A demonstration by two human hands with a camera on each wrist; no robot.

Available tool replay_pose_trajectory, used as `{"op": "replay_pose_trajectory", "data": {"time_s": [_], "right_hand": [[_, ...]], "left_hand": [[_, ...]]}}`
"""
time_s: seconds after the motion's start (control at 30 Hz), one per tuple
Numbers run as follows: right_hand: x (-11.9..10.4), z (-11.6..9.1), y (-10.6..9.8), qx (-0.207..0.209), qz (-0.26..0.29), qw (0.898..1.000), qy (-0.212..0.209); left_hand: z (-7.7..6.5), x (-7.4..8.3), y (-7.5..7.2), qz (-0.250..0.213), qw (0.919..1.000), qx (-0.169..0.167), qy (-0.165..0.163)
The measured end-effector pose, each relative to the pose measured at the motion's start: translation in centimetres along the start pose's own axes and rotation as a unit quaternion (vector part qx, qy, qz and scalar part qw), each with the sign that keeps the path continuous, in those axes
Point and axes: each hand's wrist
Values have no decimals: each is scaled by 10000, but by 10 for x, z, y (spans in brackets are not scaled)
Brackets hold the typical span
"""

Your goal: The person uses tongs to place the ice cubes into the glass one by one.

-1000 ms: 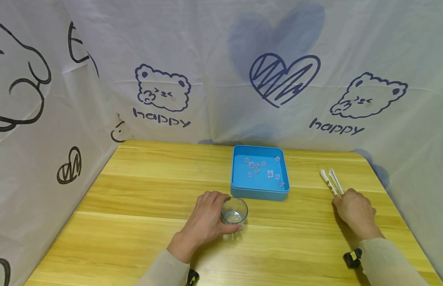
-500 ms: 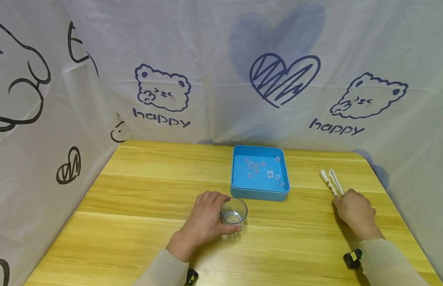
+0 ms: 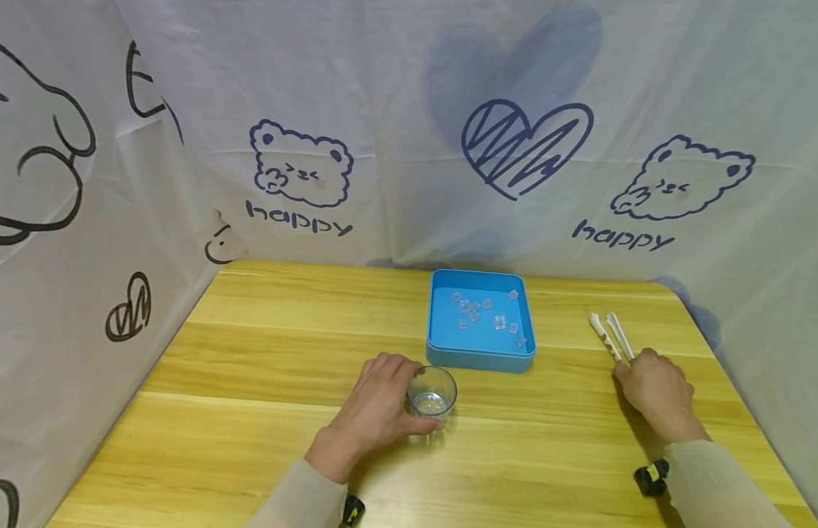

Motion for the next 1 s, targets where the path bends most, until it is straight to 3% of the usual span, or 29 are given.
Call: {"op": "replay_pose_trajectory", "data": {"time_s": [0.4, 0.73, 1.0], "right_hand": [[-1, 1, 0, -24, -9, 10000, -11], [-1, 2, 1, 2, -18, 10000, -6], [-1, 2, 1, 11, -12, 10000, -18]], "left_hand": [[0, 0, 0, -119, 9999, 33, -44], [-2, -2, 0, -706, 9973, 9, -196], [-1, -3, -1, -306, 9995, 75, -26]]}}
Point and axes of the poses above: each hand's wrist, its own z-axis towards the middle knuckle, its own y-axis out of the palm, x = y × z, and after that the axes turned 2 degrees about -z, right-handed
